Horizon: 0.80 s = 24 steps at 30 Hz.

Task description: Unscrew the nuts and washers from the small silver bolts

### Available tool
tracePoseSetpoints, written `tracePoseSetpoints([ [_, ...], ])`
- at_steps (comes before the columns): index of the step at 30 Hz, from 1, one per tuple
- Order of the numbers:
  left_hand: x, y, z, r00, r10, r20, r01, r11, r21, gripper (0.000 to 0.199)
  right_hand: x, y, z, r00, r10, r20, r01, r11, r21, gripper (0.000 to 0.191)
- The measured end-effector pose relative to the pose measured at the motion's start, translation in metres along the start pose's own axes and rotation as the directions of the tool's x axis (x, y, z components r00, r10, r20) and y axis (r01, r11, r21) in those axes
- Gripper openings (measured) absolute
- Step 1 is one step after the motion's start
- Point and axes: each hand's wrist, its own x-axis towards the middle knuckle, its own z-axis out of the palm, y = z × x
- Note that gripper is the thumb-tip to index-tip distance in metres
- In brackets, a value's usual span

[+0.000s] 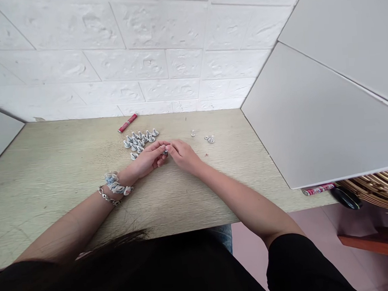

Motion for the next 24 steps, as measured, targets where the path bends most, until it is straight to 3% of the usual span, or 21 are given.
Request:
tracePoseSetpoints([
  [3, -0.0006, 0.0006, 0.0003, 1.000, 0.006, 0.002, -0.006, 1.000, 0.004, 0.021, 0.0021, 0.0012, -0.0006, 1.000, -0.024, 0.002, 0.024, 1.000, 0.004, 0.045],
  [6, -0.0008, 0.0008, 0.0004, 1.000, 0.006, 0.006, -0.006, 1.000, 0.006, 0.020, 0.0026, 0.0008, -0.0016, 0.999, -0.024, 0.041, 0.024, 1.000, 0.000, 0.044],
  [10, -0.0004, -0.0003, 0.0003, 1.000, 0.009, 0.005, -0.009, 1.000, -0.010, 0.020, -0.0003, -0.0007, -0.0023, 0.998, -0.035, 0.053, 0.033, 0.999, 0.028, 0.011],
  [14, 0.0001, -0.0010, -0.0003, 1.000, 0.011, 0.008, -0.011, 1.000, -0.010, 0.021, -0.0033, 0.0001, -0.0015, 0.999, -0.015, 0.031, 0.011, 0.991, 0.132, 0.031],
  [18, 0.0001, -0.0005, -0.0008, 1.000, -0.002, 0.009, 0.002, 1.000, -0.011, 0.021, -0.0016, 0.0004, -0.0001, 1.000, -0.001, -0.001, 0.001, 0.996, 0.085, 0.015],
  [24, -0.0014, 0.0014, 0.0016, 1.000, -0.004, -0.011, 0.004, 1.000, -0.015, 0.022, 0.0026, -0.0012, -0.0005, 0.997, -0.064, 0.049, 0.063, 0.998, 0.009, 0.041],
])
